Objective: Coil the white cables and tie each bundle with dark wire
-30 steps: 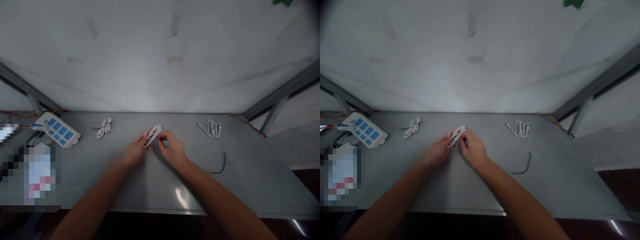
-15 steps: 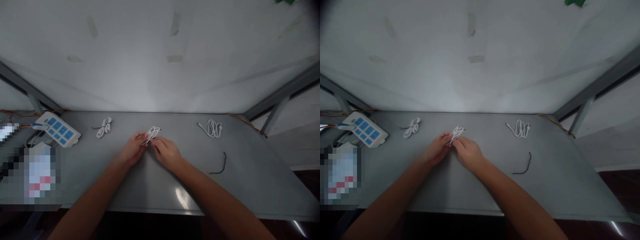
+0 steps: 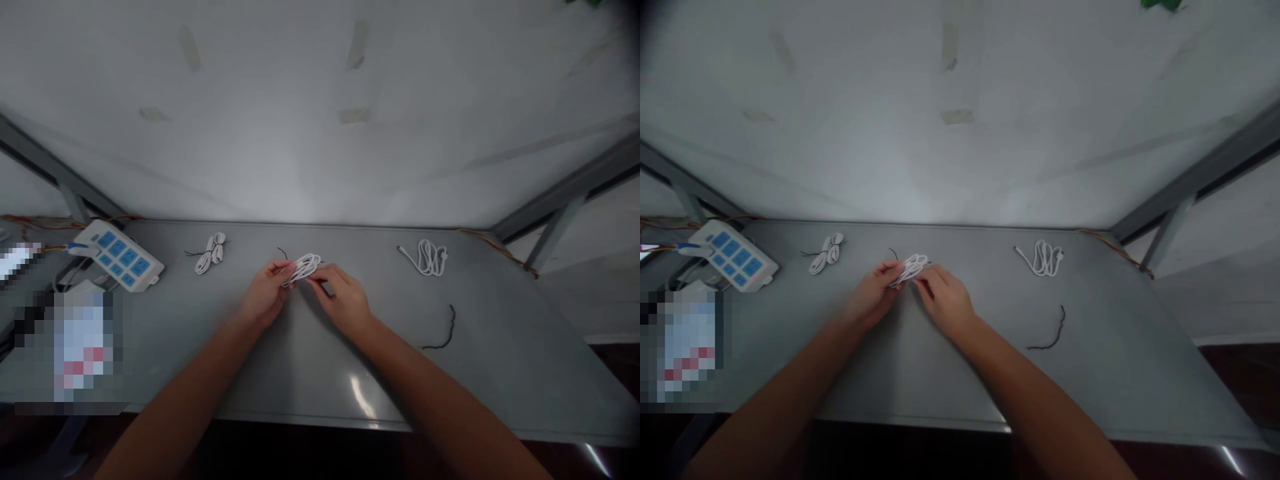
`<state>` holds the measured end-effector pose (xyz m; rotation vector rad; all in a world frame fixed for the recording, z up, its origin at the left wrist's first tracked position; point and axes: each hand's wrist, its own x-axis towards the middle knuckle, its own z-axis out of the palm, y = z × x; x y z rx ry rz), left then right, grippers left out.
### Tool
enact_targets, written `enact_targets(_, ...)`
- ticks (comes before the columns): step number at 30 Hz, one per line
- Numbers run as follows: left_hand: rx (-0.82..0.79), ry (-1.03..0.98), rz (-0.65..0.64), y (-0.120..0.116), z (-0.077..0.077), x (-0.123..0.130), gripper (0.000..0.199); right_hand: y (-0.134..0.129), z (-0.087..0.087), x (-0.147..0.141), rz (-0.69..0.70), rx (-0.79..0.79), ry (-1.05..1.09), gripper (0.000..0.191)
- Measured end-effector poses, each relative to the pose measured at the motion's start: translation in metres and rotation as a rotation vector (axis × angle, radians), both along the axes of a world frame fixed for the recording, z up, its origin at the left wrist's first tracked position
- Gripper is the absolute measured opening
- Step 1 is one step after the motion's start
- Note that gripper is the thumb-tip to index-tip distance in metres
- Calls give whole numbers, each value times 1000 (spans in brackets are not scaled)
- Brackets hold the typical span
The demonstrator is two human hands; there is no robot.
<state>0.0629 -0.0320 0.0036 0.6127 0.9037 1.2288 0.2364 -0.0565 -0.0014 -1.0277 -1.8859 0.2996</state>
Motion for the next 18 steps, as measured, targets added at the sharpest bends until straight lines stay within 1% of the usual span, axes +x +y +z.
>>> enact_targets(4,-3,19,36,2,-2,-2,18,2,-2,2,-48,-52,-62,7)
enact_targets(9,-28,36,63,5,-5,-3,19,5,-9,3,-61,-55,-161,13)
enact_targets(12,1,85,57,4,-5,-4,22,5,-10,5,-38,-25,-228,20)
enact_targets(13,31,137,52,4,-6,-4,23,4,-9,5,-17,-11,-257,22)
enact_targets(15,114,305,34,2,-5,-4,23,3,-7,7,44,22,-325,23)
enact_targets(17,186,476,16,0,-4,-3,25,1,-4,9,101,71,-390,22)
enact_targets(18,205,530,6,-1,-3,-2,27,1,-2,10,120,98,-412,22)
